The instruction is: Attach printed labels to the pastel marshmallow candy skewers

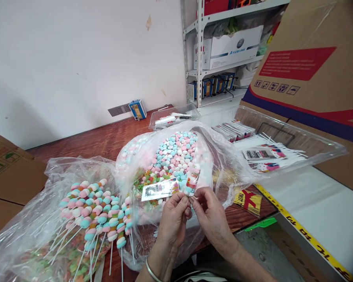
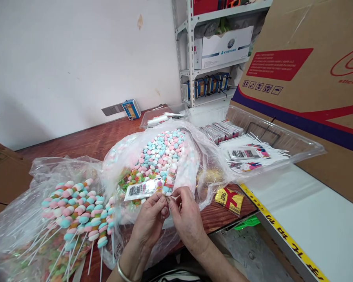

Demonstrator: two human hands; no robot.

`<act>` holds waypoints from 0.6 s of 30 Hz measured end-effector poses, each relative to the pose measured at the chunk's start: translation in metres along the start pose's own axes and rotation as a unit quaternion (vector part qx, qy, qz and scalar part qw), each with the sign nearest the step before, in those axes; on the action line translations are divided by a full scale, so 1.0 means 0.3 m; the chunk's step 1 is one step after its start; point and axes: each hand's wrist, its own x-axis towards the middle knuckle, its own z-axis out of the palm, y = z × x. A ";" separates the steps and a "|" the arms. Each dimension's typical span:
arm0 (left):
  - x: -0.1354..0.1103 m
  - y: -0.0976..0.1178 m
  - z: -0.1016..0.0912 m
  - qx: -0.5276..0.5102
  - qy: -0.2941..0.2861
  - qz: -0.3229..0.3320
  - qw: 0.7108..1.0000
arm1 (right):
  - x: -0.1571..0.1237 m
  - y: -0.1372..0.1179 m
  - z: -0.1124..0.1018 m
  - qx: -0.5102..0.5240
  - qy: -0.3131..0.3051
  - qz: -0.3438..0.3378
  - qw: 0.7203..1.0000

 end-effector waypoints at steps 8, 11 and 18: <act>-0.012 -0.030 -0.004 0.162 0.029 0.115 0.980 | 0.002 -0.015 -0.008 0.018 -0.017 0.026 0.999; -0.012 -0.038 -0.026 0.398 0.047 0.303 0.865 | 0.003 -0.022 -0.008 0.045 -0.021 0.052 0.997; -0.007 -0.060 -0.027 0.440 0.080 0.315 0.837 | 0.014 -0.028 0.019 0.200 -0.028 0.114 0.973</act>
